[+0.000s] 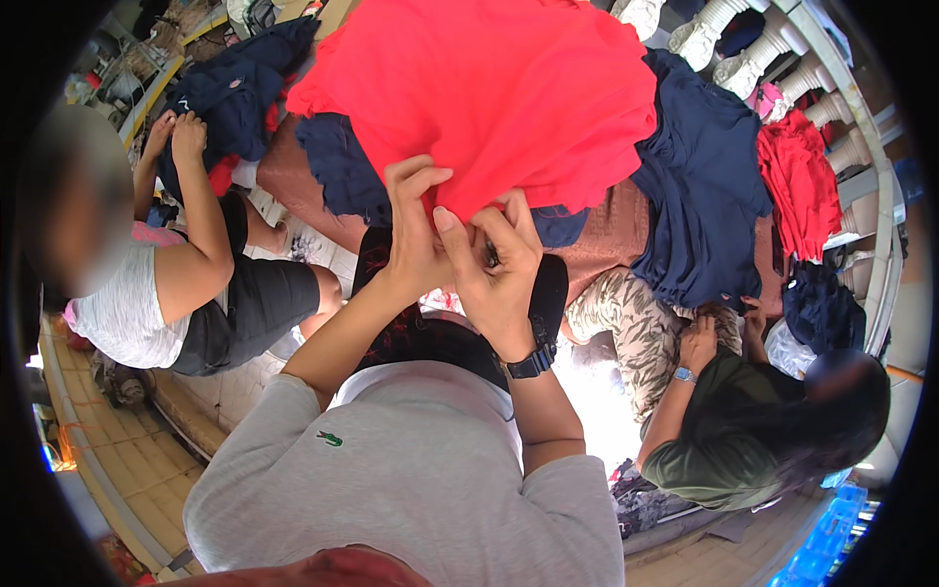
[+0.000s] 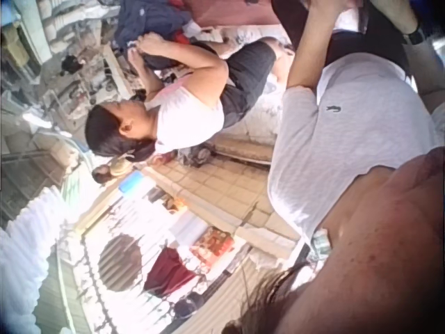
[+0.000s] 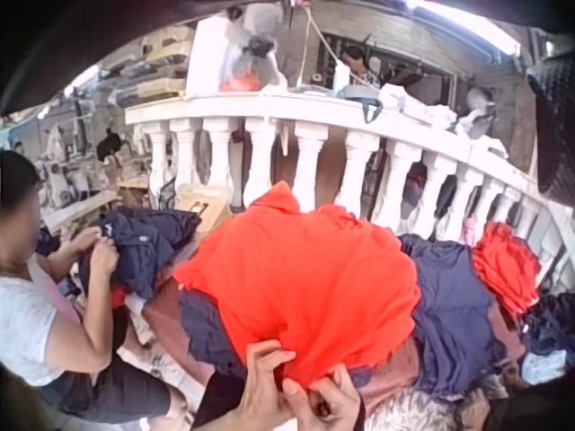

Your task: The person trims loose threads and tags from a red t-shirt using small scissors. They repeatedly adjust the garment, cut threads, and inspect the fabric while seated on the floor.

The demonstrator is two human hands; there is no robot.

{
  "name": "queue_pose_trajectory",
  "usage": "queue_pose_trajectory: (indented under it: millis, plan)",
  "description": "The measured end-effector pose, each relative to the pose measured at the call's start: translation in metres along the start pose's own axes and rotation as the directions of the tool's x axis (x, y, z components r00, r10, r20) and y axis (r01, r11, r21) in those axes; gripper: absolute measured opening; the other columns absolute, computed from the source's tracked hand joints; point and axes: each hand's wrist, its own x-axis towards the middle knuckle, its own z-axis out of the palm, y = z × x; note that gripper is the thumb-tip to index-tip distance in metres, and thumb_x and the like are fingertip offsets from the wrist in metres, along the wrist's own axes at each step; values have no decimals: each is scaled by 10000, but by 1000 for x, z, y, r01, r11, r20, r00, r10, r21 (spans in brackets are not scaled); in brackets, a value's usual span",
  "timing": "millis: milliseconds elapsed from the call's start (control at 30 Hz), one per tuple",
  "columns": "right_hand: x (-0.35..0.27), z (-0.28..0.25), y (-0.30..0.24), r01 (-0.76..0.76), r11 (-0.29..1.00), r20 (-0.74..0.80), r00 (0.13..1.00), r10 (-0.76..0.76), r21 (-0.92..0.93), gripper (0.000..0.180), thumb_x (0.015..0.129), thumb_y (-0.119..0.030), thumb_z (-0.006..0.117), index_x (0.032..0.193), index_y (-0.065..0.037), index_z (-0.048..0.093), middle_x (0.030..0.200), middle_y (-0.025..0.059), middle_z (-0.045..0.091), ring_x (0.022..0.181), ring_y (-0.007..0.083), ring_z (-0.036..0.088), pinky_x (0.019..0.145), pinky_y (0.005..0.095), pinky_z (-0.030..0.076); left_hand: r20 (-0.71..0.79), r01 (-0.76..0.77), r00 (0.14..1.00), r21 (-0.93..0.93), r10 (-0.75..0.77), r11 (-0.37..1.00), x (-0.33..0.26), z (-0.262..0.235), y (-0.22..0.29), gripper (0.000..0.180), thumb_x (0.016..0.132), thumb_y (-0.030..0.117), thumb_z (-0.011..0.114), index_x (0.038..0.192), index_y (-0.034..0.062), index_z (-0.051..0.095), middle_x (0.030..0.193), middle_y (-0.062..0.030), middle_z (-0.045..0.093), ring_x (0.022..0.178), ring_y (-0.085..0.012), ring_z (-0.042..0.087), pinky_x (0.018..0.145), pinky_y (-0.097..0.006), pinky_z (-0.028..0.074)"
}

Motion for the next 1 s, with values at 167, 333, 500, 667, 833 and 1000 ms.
queue_pose_trajectory:
  millis: [167, 333, 500, 667, 833, 1000]
  plan:
    - [28, -10, 6, -106, 991, -148, 982, 117, 76, 171, 875, 5, 687, 1042, -23, 667, 804, -10, 593, 602, 37, 419, 524, 231, 311, 83, 387, 919, -372, -385, 844, 40, -16, 9, 317, 867, -76, 562, 1179, -30, 598, 916, -144, 605, 813, -269, 608, 795, -314, 493]
    - [83, -20, 1, 28, 991, -89, 995, -40, -133, 190, 830, 18, 631, 999, -35, 699, 648, -25, 530, 544, 53, 383, 507, 243, 305, 343, 428, 867, -145, -360, 892, 78, -50, 3, 231, 998, 130, 587, 1110, -65, 639, 1080, -100, 668, 970, -153, 627, 872, -261, 469]
    - [151, 1, -14, 222, 952, -55, 970, -239, -209, 357, 801, -44, 697, 1154, -49, 647, 701, 39, 651, 544, 128, 536, 522, 306, 405, 364, 558, 829, -484, -425, 674, 105, -61, -6, 355, 1052, 191, 507, 1334, -21, 548, 1324, -84, 595, 1205, -144, 539, 1048, -279, 395]
    - [155, 1, 15, 59, 990, 114, 992, -44, -125, 339, 811, -53, 723, 1139, -19, 647, 783, 66, 692, 566, 130, 535, 558, 299, 420, 209, 449, 890, -262, -404, 854, 98, -74, -40, 427, 1020, 106, 471, 1443, 44, 487, 1447, -79, 519, 1387, -171, 410, 1162, -308, 280]
    - [84, 12, -3, -70, 983, -106, 993, 52, -170, 113, 869, -78, 719, 897, -5, 637, 756, 45, 659, 574, 57, 439, 517, 253, 348, 402, 529, 827, -319, -393, 786, 79, -87, -39, 434, 1005, 62, 460, 1438, 33, 486, 1477, -91, 490, 1400, -182, 402, 1172, -323, 264]
    - [49, 26, 9, -381, 909, 77, 925, 373, 168, 285, 957, -234, 691, 791, -30, 580, 657, -20, 587, 582, 34, 426, 513, 237, 312, 332, 477, 868, -360, -368, 802, 72, -77, -29, 437, 1007, 50, 466, 1444, 52, 470, 1435, -92, 525, 1337, -151, 460, 1102, -302, 355]
